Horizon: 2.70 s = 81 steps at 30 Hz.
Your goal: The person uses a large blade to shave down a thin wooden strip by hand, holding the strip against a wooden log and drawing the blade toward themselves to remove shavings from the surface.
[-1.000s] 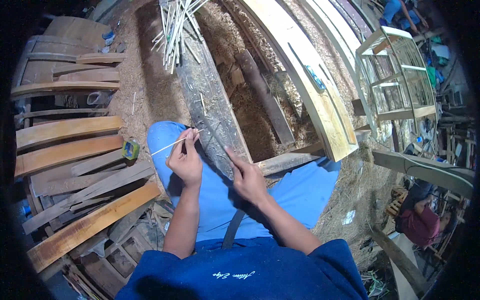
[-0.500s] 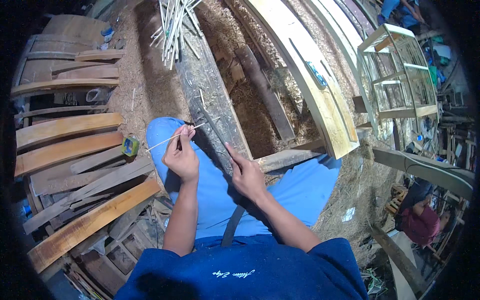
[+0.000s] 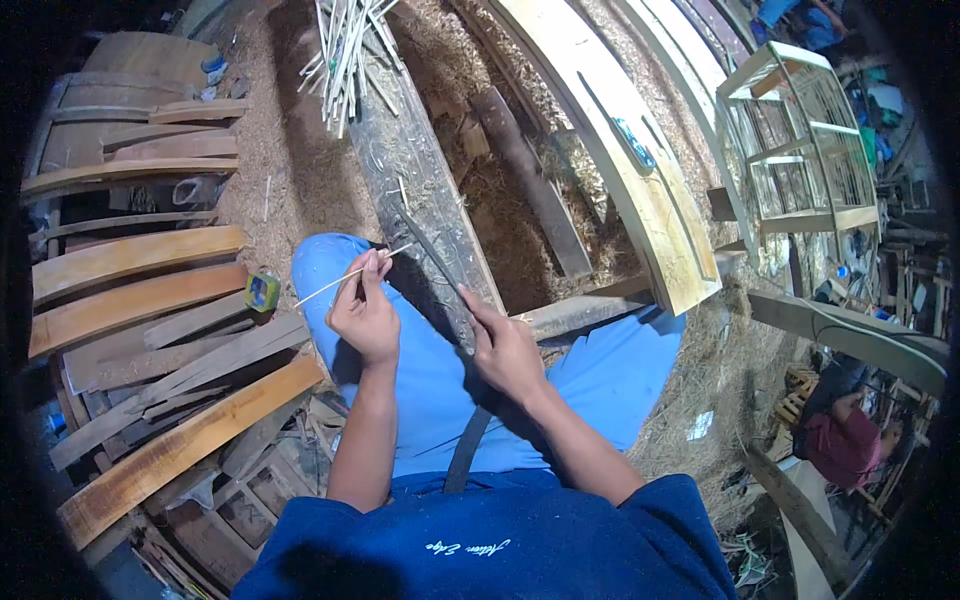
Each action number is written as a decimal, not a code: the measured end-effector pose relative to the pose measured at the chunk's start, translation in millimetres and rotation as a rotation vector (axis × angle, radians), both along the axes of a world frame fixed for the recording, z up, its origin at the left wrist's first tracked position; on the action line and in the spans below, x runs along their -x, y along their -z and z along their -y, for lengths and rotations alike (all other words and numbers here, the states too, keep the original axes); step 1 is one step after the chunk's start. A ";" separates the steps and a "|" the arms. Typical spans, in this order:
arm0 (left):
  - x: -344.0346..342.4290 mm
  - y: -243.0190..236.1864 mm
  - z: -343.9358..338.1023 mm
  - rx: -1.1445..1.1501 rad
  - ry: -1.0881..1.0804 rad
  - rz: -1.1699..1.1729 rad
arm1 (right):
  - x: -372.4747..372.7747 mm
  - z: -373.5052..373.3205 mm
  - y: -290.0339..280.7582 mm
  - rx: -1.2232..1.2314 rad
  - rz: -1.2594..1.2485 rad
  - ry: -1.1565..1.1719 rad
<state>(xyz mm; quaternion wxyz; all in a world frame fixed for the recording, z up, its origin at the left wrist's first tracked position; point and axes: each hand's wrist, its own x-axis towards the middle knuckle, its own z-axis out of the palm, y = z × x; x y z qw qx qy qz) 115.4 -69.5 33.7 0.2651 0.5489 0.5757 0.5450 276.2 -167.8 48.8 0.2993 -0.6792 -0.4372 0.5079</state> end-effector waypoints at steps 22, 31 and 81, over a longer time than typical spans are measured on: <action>-7.1 -2.1 1.8 -0.038 0.031 -0.008 | -7.8 0.8 15.8 0.086 0.077 0.025; -1.4 2.7 -3.5 -0.033 -0.020 -0.010 | -16.5 14.4 42.8 -0.001 0.012 -0.007; -2.1 1.0 -10.1 -0.077 -0.001 -0.066 | 6.8 21.6 16.4 -0.139 -0.107 0.011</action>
